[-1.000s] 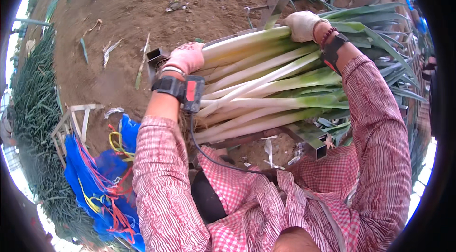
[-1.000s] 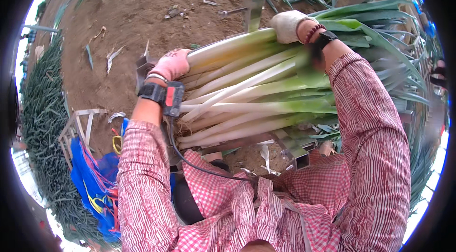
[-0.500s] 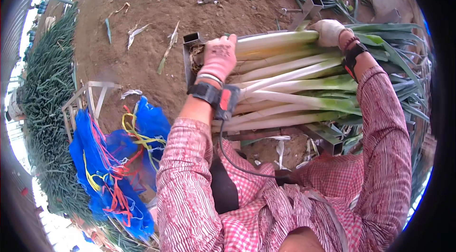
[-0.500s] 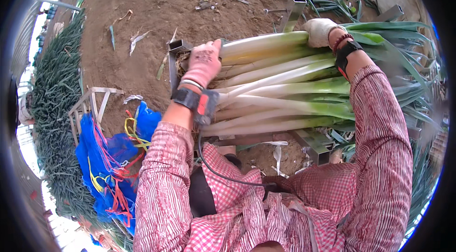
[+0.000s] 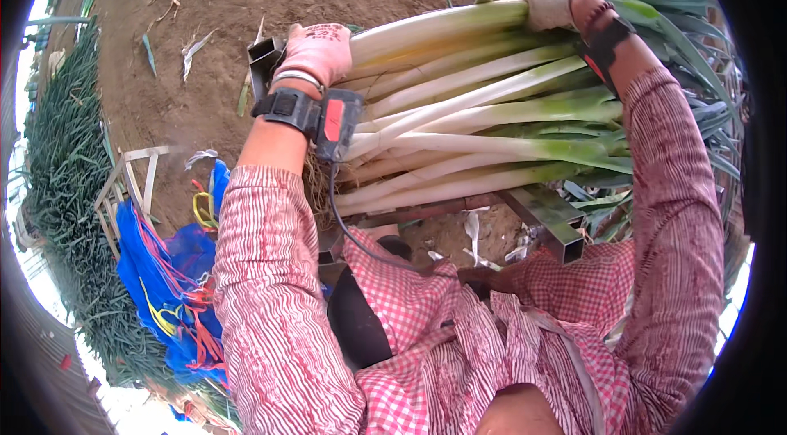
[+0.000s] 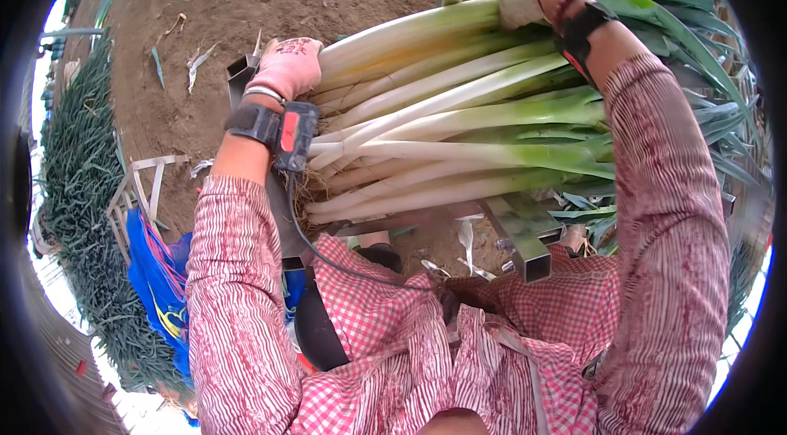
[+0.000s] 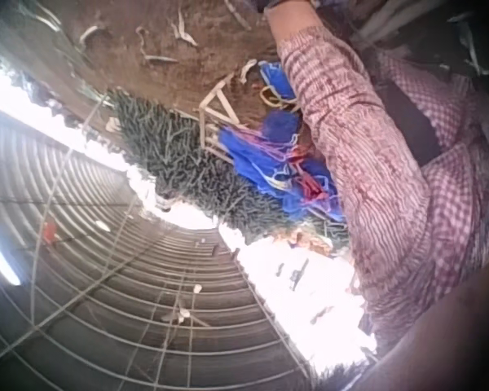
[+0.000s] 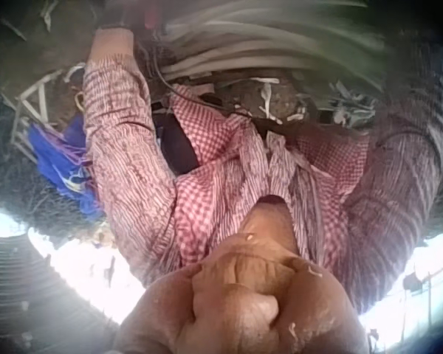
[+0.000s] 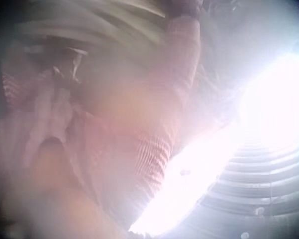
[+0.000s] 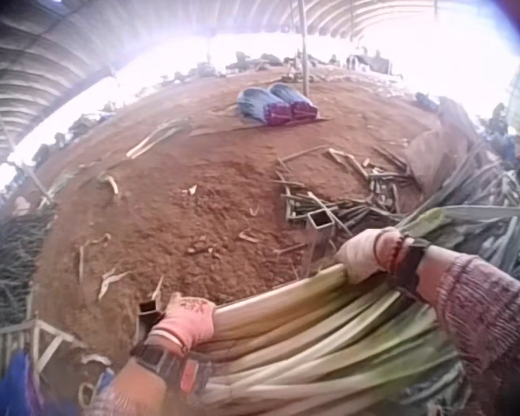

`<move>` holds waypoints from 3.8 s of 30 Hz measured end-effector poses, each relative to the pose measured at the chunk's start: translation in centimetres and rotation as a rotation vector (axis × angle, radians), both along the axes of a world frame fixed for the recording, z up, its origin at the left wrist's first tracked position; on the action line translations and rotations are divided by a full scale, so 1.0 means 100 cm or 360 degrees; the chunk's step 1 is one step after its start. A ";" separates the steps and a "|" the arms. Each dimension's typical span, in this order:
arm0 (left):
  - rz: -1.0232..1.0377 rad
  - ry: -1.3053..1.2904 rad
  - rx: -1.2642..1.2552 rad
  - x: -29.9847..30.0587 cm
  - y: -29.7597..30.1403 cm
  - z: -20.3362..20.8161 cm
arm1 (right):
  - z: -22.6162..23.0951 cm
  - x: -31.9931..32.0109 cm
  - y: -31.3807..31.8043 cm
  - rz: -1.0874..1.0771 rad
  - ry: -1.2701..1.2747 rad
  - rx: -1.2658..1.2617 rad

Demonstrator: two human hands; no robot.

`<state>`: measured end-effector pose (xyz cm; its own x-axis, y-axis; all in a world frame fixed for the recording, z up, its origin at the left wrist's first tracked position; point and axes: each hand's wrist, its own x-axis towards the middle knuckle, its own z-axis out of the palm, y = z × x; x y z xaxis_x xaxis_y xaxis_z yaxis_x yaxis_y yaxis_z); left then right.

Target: Trimming roots and sorting scallions into a metal frame for bundling.

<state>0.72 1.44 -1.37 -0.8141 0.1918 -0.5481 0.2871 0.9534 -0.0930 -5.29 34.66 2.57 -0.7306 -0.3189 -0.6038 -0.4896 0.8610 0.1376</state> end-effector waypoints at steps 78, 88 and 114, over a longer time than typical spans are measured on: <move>-0.0110 0.1014 0.0792 0.041 0.092 -0.057 | 0.086 0.080 0.217 -0.0470 0.0762 -0.0759; -0.0088 0.1010 0.0794 0.034 0.092 -0.047 | 0.045 0.087 0.003 0.0063 0.0856 -0.0928; -0.0271 0.1094 0.0711 0.013 0.100 -0.093 | 0.168 0.447 0.199 -0.1187 0.1109 -0.1433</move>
